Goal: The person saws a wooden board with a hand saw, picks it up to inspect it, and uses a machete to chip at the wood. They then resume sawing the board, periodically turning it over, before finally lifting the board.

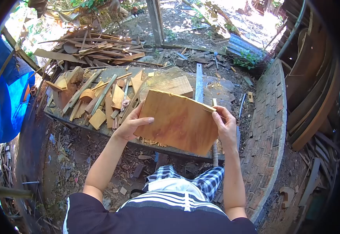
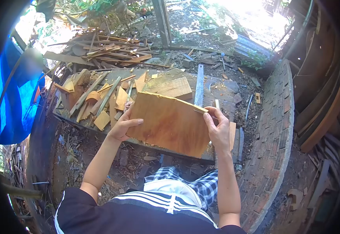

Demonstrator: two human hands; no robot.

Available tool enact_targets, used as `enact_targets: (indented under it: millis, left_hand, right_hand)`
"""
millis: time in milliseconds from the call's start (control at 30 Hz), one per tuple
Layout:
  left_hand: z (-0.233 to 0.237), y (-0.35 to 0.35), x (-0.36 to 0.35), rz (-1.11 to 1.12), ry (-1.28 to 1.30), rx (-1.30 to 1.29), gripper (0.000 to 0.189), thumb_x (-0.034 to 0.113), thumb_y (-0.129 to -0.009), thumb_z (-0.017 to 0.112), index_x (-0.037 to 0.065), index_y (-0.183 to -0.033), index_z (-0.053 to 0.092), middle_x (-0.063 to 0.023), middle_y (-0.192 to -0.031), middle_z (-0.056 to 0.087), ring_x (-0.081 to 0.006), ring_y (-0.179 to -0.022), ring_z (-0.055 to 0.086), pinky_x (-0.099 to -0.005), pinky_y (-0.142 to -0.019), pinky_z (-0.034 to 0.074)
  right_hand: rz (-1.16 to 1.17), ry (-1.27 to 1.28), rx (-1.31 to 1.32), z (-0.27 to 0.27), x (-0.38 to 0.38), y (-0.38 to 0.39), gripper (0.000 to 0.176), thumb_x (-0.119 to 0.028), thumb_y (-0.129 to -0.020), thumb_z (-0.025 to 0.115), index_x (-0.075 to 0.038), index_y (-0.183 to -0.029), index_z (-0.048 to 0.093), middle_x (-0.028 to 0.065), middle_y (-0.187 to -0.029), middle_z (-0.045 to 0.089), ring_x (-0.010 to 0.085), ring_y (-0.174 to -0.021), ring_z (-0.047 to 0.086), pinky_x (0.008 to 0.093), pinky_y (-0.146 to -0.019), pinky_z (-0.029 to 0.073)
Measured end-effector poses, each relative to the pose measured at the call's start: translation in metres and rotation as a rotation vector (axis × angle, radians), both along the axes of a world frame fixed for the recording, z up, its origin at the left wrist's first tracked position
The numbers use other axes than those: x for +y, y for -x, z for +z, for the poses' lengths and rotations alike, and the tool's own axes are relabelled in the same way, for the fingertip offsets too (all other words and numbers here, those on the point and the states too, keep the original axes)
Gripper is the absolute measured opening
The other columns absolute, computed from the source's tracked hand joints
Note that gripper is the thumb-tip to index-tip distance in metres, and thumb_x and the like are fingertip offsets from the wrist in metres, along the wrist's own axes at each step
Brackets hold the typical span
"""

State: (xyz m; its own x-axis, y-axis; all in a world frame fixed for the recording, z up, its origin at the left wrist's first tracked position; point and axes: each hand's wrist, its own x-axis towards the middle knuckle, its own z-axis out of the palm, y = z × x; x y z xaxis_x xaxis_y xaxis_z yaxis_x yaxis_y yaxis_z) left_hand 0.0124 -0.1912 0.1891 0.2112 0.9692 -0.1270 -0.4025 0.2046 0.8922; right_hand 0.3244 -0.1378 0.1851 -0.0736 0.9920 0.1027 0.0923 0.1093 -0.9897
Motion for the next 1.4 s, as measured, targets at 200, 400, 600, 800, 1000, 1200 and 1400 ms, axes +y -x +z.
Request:
enact_targets:
  millis: [200, 400, 600, 800, 1000, 1200, 1400]
  left_hand:
    - [-0.009, 0.008, 0.005, 0.032, -0.11, 0.234, 0.08, 0.002, -0.085, 0.068, 0.003, -0.153, 0.025, -0.0109, -0.141, 0.049, -0.0173, -0.128, 0.05, -0.0339, -0.107, 0.041]
    - [-0.005, 0.03, -0.001, -0.031, -0.098, 0.242, 0.078, 0.001, -0.083, 0.07, 0.0, -0.15, 0.031, -0.0098, -0.139, 0.052, -0.016, -0.128, 0.049, -0.0315, -0.108, 0.038]
    - [-0.001, 0.028, 0.001, -0.043, -0.181, 0.408, 0.07, 0.002, -0.084, 0.07, 0.0, -0.147, 0.039, -0.0107, -0.133, 0.058, -0.0165, -0.123, 0.053, -0.0303, -0.105, 0.039]
    - [0.035, 0.015, -0.004, -0.136, -0.495, 0.888, 0.059, 0.001, -0.089, 0.065, -0.001, -0.144, 0.042, -0.015, -0.12, 0.065, -0.0177, -0.113, 0.059, -0.0323, -0.1, 0.043]
    - [0.026, 0.025, -0.001, -0.096, -0.306, 0.618, 0.062, 0.001, -0.088, 0.066, -0.001, -0.144, 0.042, -0.0104, -0.129, 0.059, -0.0162, -0.117, 0.056, -0.0305, -0.102, 0.043]
    - [0.018, 0.012, 0.0, 0.021, -0.311, 0.52, 0.062, -0.001, -0.086, 0.065, -0.002, -0.144, 0.042, -0.0107, -0.128, 0.059, -0.0152, -0.118, 0.055, -0.0301, -0.101, 0.045]
    - [0.042, -0.009, 0.007, -0.147, -0.648, 0.908, 0.06, -0.006, -0.087, 0.059, 0.013, -0.143, 0.048, -0.0103, -0.139, 0.057, -0.0254, -0.123, 0.059, -0.0399, -0.103, 0.047]
  right_hand:
    - [0.022, -0.3, -0.214, -0.001, 0.012, 0.01, 0.021, -0.012, -0.091, 0.066, -0.002, -0.11, 0.065, 0.0079, -0.101, 0.067, 0.0181, -0.098, 0.063, 0.0315, -0.087, 0.049]
    - [0.105, -0.186, -0.273, -0.02, 0.02, 0.036, 0.035, -0.02, -0.092, 0.064, -0.008, -0.126, 0.062, 0.0112, -0.117, 0.065, 0.024, -0.11, 0.062, 0.037, -0.097, 0.047]
    - [0.147, -0.142, -0.185, -0.032, 0.023, 0.067, 0.025, -0.014, -0.087, 0.067, -0.005, -0.111, 0.07, 0.0105, -0.106, 0.071, 0.0254, -0.101, 0.067, 0.0367, -0.094, 0.049]
    - [0.04, -0.317, -0.202, -0.035, 0.025, 0.069, 0.025, -0.017, -0.087, 0.07, -0.01, -0.111, 0.071, 0.0077, -0.103, 0.072, 0.0255, -0.097, 0.067, 0.0361, -0.091, 0.05]
    - [0.252, -0.432, -0.308, -0.019, 0.034, 0.053, 0.034, -0.02, -0.087, 0.071, -0.009, -0.119, 0.066, 0.0083, -0.097, 0.068, 0.0269, -0.09, 0.066, 0.0375, -0.082, 0.052]
    - [0.159, -0.401, -0.384, -0.009, 0.031, 0.05, 0.029, -0.018, -0.088, 0.072, -0.004, -0.113, 0.067, 0.0098, -0.098, 0.068, 0.0227, -0.088, 0.066, 0.0342, -0.08, 0.052]
    - [0.081, -0.501, -0.4, -0.028, 0.043, 0.06, 0.035, -0.021, -0.086, 0.071, -0.009, -0.119, 0.065, 0.01, -0.111, 0.069, 0.0291, -0.109, 0.063, 0.0383, -0.094, 0.049]
